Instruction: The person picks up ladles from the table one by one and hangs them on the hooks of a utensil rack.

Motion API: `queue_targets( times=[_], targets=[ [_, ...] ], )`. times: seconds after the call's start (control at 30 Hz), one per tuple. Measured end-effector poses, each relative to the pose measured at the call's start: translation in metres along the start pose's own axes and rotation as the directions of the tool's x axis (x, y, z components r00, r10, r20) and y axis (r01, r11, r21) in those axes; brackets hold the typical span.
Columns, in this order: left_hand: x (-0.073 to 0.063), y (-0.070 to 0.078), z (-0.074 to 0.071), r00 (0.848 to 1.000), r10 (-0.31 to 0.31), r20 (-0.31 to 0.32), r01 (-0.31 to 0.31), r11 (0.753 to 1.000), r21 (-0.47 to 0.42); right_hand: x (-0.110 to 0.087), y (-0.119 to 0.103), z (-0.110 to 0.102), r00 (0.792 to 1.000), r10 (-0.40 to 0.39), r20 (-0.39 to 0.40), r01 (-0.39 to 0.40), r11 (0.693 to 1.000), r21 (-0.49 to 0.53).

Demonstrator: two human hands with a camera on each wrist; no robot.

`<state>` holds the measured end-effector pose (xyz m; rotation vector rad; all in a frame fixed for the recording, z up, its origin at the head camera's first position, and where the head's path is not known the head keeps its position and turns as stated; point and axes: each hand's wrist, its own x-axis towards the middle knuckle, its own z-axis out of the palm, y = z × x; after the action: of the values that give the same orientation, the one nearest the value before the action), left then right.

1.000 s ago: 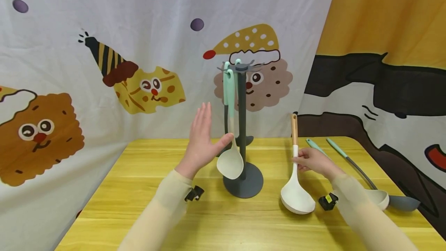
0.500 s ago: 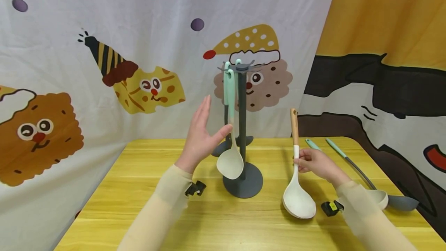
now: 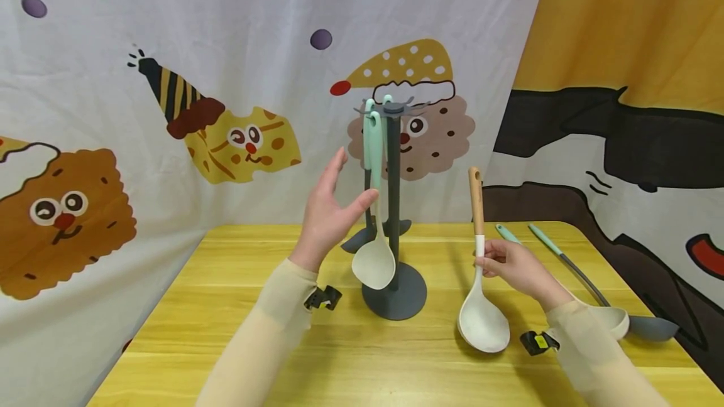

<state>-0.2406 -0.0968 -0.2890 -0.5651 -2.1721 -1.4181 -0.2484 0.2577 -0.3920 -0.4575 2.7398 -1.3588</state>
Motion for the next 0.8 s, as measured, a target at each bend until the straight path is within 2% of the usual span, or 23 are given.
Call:
queue_targets(
  times=[0.33, 0.63, 0.8],
  targets=[
    [0.011, 0.008, -0.002, 0.999, 0.024, -0.036, -0.026, 0.998, -0.062, -0.004, -0.010, 0.005, 0.997, -0.068, -0.041, 0.065, 0.996, -0.068],
    [0.004, 0.001, 0.011, 0.987, 0.122, -0.108, -0.129, 0.990, -0.060, -0.006, -0.016, 0.008, 0.993, -0.095, -0.068, 0.087, 0.990, -0.115],
    [0.002, 0.000, 0.015, 0.986, 0.113, -0.123, -0.122, 0.991, -0.062, -0.006, -0.016, 0.009, 0.993, -0.094, -0.075, 0.084, 0.988, -0.127]
  ],
)
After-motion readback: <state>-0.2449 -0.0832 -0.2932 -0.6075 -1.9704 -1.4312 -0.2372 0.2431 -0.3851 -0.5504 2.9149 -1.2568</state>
